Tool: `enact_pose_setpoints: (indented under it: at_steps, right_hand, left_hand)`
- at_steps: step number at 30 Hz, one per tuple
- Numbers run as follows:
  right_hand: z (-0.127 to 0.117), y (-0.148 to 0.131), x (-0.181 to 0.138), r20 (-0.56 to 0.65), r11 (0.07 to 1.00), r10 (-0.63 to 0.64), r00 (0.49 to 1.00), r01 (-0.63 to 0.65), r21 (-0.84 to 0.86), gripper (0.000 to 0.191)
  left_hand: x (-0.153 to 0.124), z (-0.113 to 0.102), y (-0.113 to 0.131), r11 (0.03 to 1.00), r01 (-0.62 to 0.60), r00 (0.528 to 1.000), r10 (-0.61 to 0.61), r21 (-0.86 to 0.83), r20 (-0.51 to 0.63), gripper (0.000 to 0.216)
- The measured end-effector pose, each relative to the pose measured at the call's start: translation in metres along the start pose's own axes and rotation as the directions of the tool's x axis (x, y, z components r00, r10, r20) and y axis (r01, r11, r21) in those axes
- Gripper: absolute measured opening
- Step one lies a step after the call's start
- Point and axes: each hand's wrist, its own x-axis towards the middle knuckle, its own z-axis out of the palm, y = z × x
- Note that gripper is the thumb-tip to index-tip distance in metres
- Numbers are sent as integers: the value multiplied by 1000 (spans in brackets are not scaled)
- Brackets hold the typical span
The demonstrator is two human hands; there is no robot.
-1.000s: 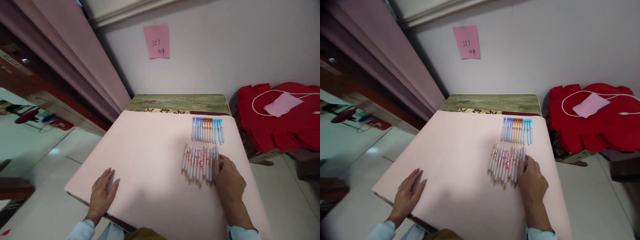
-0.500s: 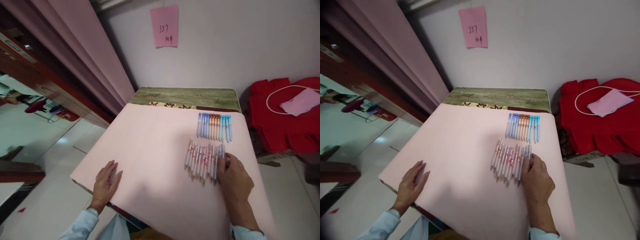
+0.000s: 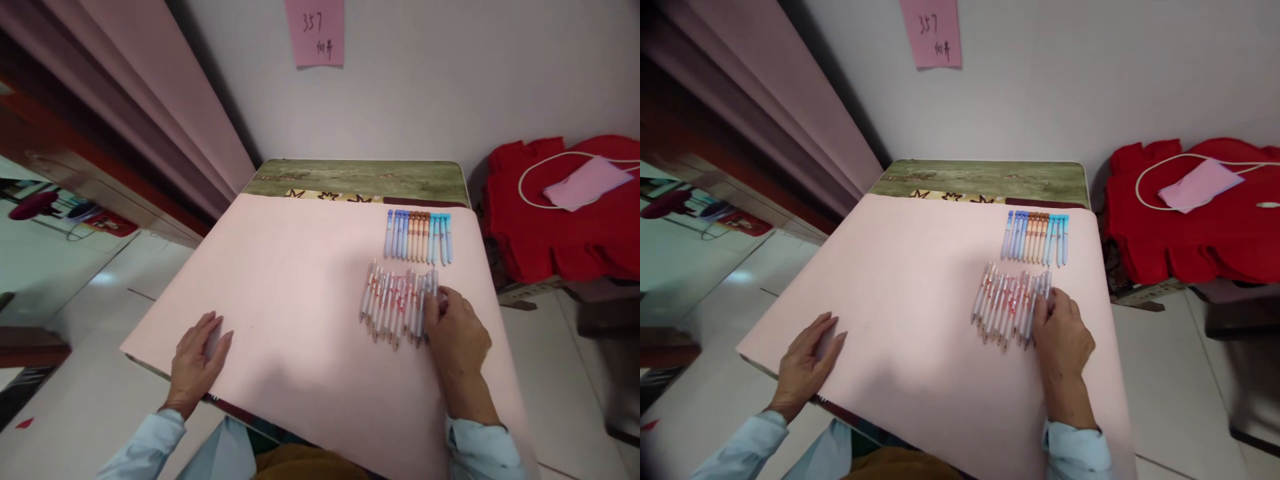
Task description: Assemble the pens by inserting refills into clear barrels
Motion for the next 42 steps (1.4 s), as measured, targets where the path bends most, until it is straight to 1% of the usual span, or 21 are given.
enact_pose_setpoints:
  at_steps: [3, 8, 13, 18, 24, 28, 32, 38, 40, 42]
  right_hand:
    - [-1, 1, -1, 5, 1000, -14, 1000, 14, 4, 35]
    - [1, 1, -4, -30, 1000, -25, 999, 25, 5, 33]
    - [2, 0, -2, -28, 1000, 7, 1000, -6, 23, 30]
    - [5, 0, -1, -39, 1000, 5, 999, -4, 20, 30]
    - [7, 2, -1, -19, 1000, -11, 1000, 12, 19, 31]
    - [8, 5, 0, -20, 999, -19, 1000, 20, 45, 32]
    - [10, 7, 0, -37, 998, -36, 999, 38, 52, 32]
    - [11, 9, -2, -68, 998, -55, 996, 56, 23, 33]
    - [12, 10, -3, -86, 998, -60, 994, 63, 25, 33]
    - [13, 12, -4, -110, 997, -62, 992, 66, 31, 32]
  left_hand:
    - [1, 1, 1, 1000, 4, 1000, -4, 4, 0, 41]
    - [3, 1, 4, 1000, 13, 1000, -13, -5, -8, 41]
    - [4, 0, 7, 999, 38, 999, -38, -22, -16, 40]
    - [3, 1, 5, 999, 16, 1000, -17, -36, -11, 37]
    - [3, 7, -2, 999, 7, 994, -12, -42, -111, 34]
    - [4, 7, -1, 1000, 12, 995, -14, -21, -97, 35]
    - [4, 5, 1, 1000, 8, 994, -11, -23, -112, 36]
    - [3, 6, -1, 998, -53, 991, 48, -33, -125, 37]
    - [3, 7, 0, 998, -50, 989, 45, -37, -139, 36]
    - [3, 7, 0, 998, -45, 991, 39, -41, -130, 36]
